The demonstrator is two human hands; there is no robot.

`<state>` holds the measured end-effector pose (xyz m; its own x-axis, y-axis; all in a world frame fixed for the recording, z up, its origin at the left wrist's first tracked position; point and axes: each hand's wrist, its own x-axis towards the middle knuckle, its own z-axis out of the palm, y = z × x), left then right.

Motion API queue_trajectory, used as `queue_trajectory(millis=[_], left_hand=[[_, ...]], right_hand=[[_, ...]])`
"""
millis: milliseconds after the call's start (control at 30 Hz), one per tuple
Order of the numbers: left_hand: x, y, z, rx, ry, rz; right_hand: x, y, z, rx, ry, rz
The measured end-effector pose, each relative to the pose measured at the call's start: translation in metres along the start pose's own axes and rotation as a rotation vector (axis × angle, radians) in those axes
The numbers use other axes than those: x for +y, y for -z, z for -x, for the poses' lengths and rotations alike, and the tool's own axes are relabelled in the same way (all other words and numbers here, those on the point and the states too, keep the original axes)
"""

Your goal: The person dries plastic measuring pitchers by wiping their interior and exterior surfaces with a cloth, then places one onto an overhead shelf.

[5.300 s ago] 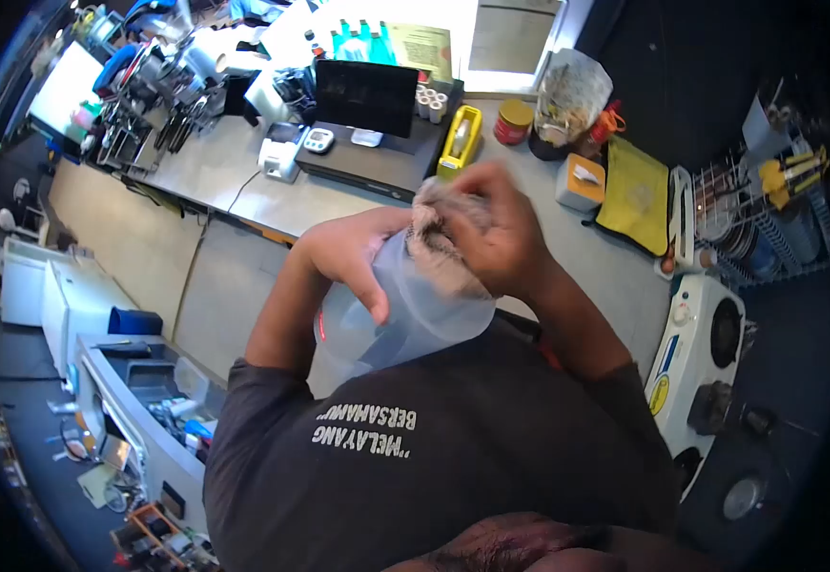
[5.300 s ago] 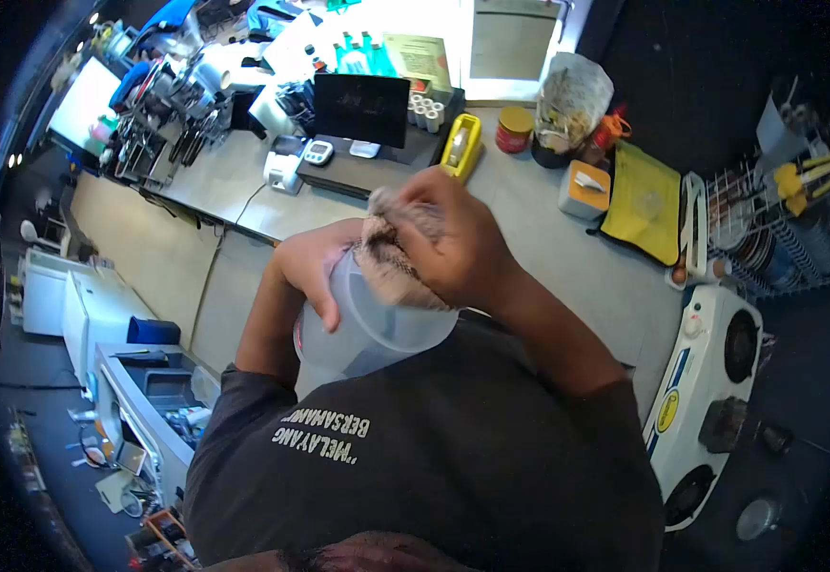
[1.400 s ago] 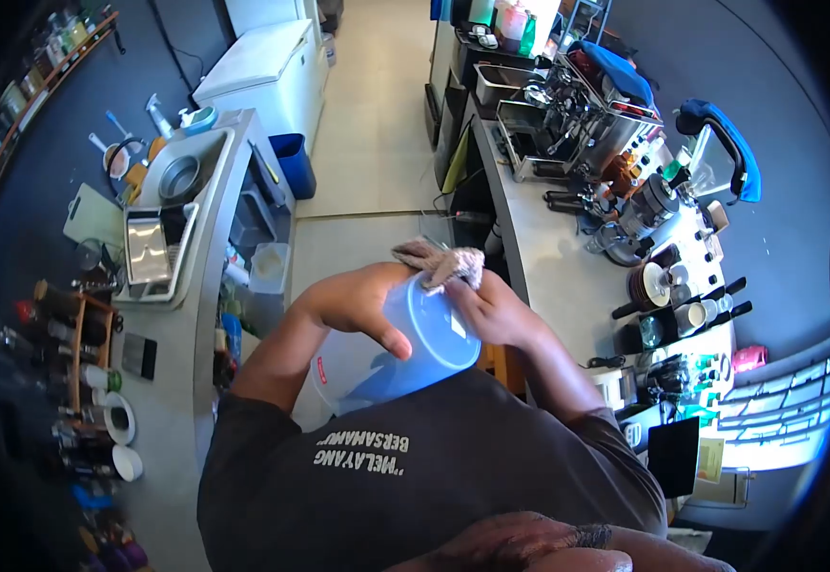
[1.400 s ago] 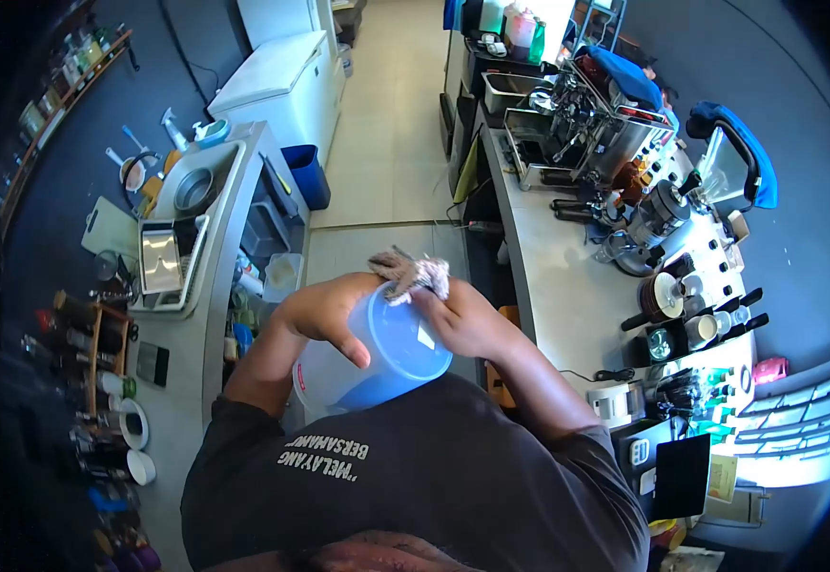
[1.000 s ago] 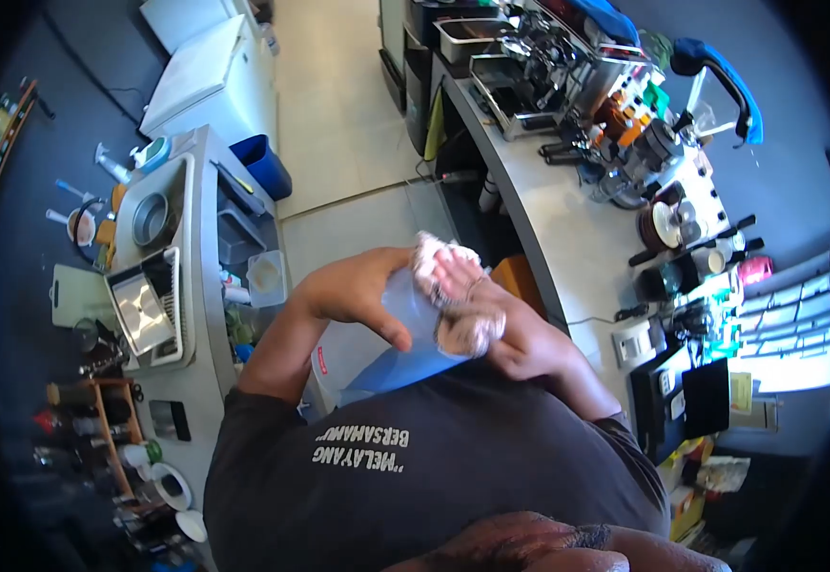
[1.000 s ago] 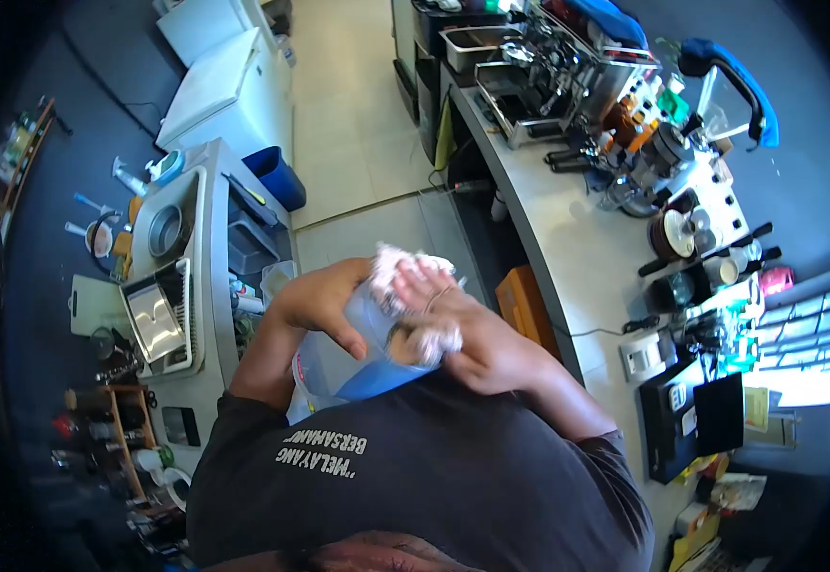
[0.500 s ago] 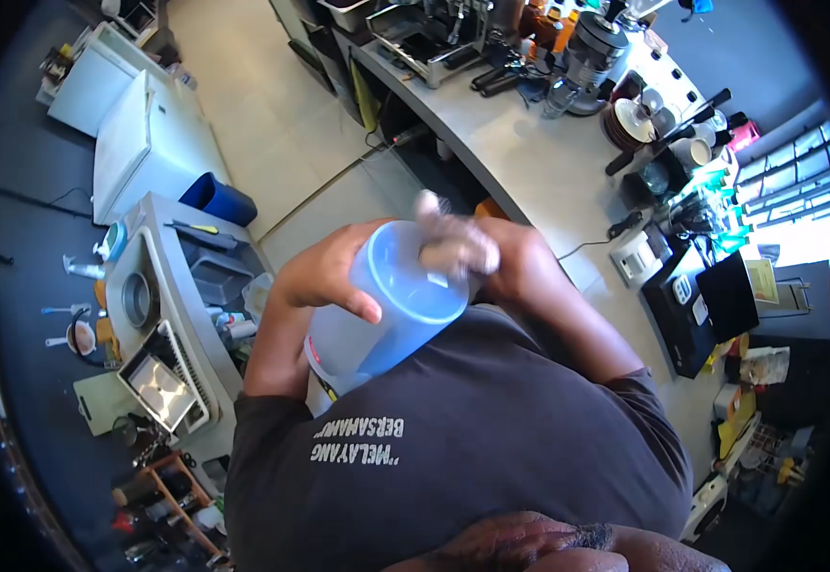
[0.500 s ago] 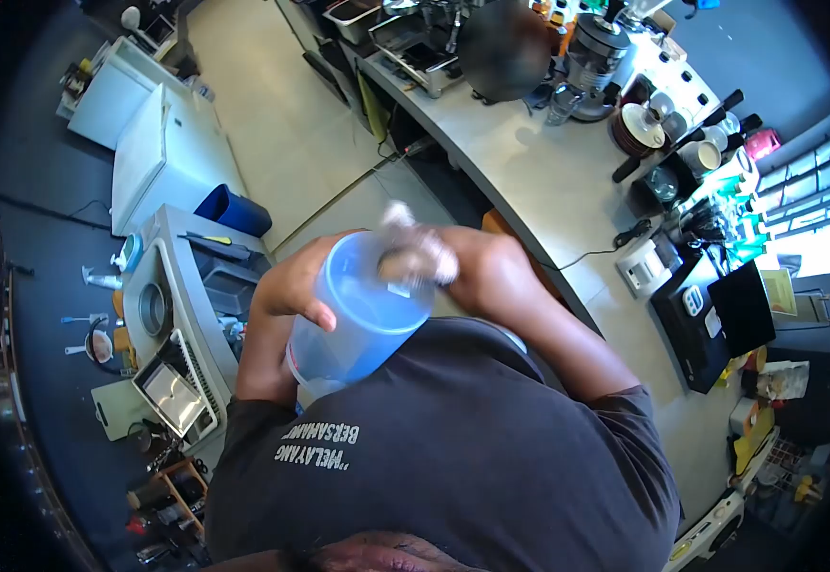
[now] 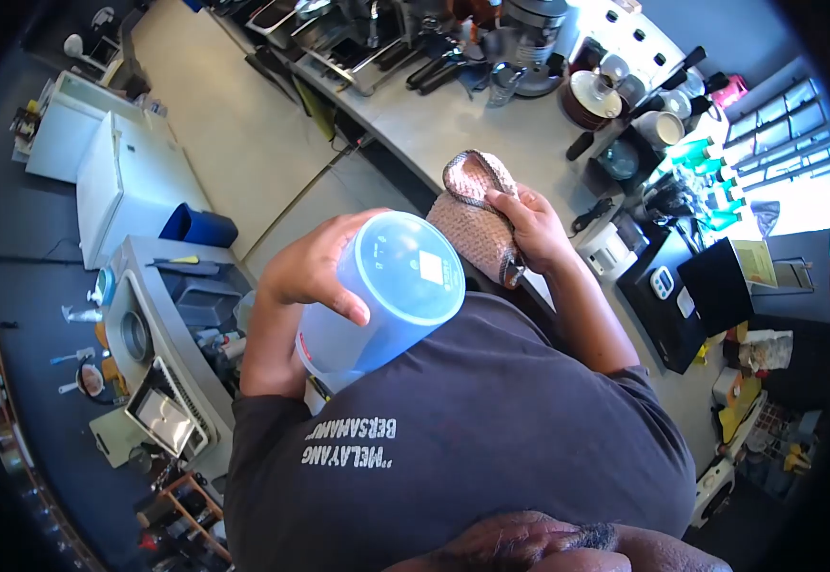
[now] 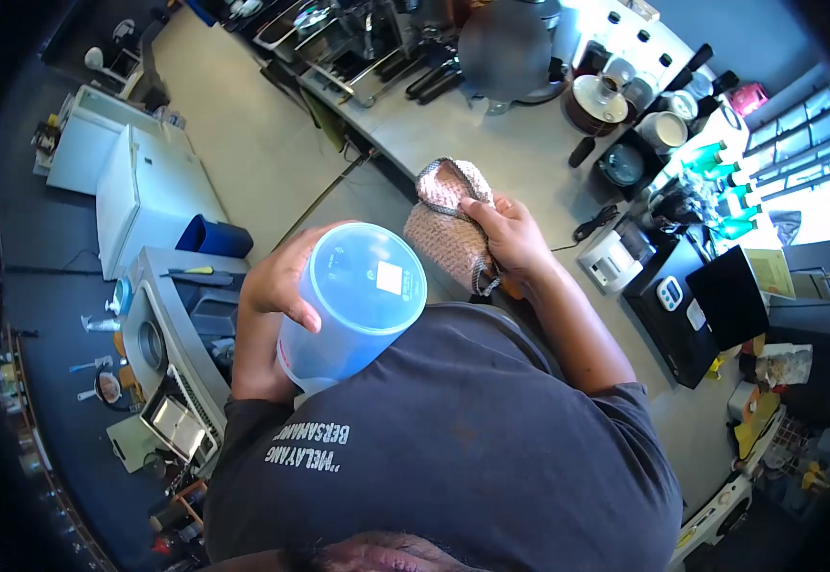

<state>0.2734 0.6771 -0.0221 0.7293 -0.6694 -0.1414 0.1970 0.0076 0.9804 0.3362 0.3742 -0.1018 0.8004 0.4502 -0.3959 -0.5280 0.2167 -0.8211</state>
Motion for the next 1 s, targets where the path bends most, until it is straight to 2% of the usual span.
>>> queue_trajectory(millis=[33, 133, 167, 267, 300, 400, 433, 533, 667, 700, 800, 833, 933, 1000], left_hand=[[0.000, -0.001, -0.009, -0.019, -0.009, 0.019], [0.008, -0.003, -0.035, -0.069, -0.022, 0.067], [0.012, -0.004, -0.043, -0.085, -0.020, 0.082], [0.018, -0.003, -0.069, -0.155, -0.052, -0.012], [0.022, -0.005, -0.077, -0.172, -0.034, 0.006], [0.029, -0.008, -0.097, -0.231, 0.000, 0.033], [0.027, -0.007, -0.105, -0.258, -0.003, 0.022], [0.027, -0.006, -0.120, -0.333, 0.005, 0.021], [0.018, 0.004, -0.130, -0.413, -0.007, 0.050], [0.016, 0.009, -0.129, -0.416, -0.002, 0.054], [0.016, 0.027, -0.120, -0.419, 0.012, 0.056], [0.018, 0.033, -0.115, -0.415, 0.017, 0.054], [0.028, 0.049, -0.093, -0.389, 0.023, 0.047], [0.031, 0.065, -0.071, -0.358, 0.027, 0.057]], right_hand=[[0.004, 0.010, -0.002, 0.026, 0.047, 0.034], [-0.012, 0.027, 0.002, 0.239, 0.202, 0.783], [-0.032, 0.018, 0.018, 0.342, 0.132, 1.057], [-0.011, 0.061, 0.007, 0.396, 0.460, 1.265], [-0.014, 0.065, 0.009, 0.432, 0.454, 1.278], [-0.020, 0.064, 0.026, 0.646, 0.550, 1.029], [-0.031, 0.062, 0.035, 0.672, 0.373, 1.036], [-0.029, 0.071, 0.044, 0.755, 0.445, 1.152], [-0.036, 0.053, 0.073, 0.774, 0.401, 1.336], [-0.037, 0.042, 0.079, 0.843, 0.449, 1.385], [-0.041, 0.018, 0.086, 0.953, 0.803, 1.472], [-0.043, 0.010, 0.084, 0.926, 0.820, 1.391], [-0.060, -0.038, 0.077, 0.697, 0.612, 0.953], [-0.064, -0.070, 0.060, 0.736, 0.730, 1.074]])
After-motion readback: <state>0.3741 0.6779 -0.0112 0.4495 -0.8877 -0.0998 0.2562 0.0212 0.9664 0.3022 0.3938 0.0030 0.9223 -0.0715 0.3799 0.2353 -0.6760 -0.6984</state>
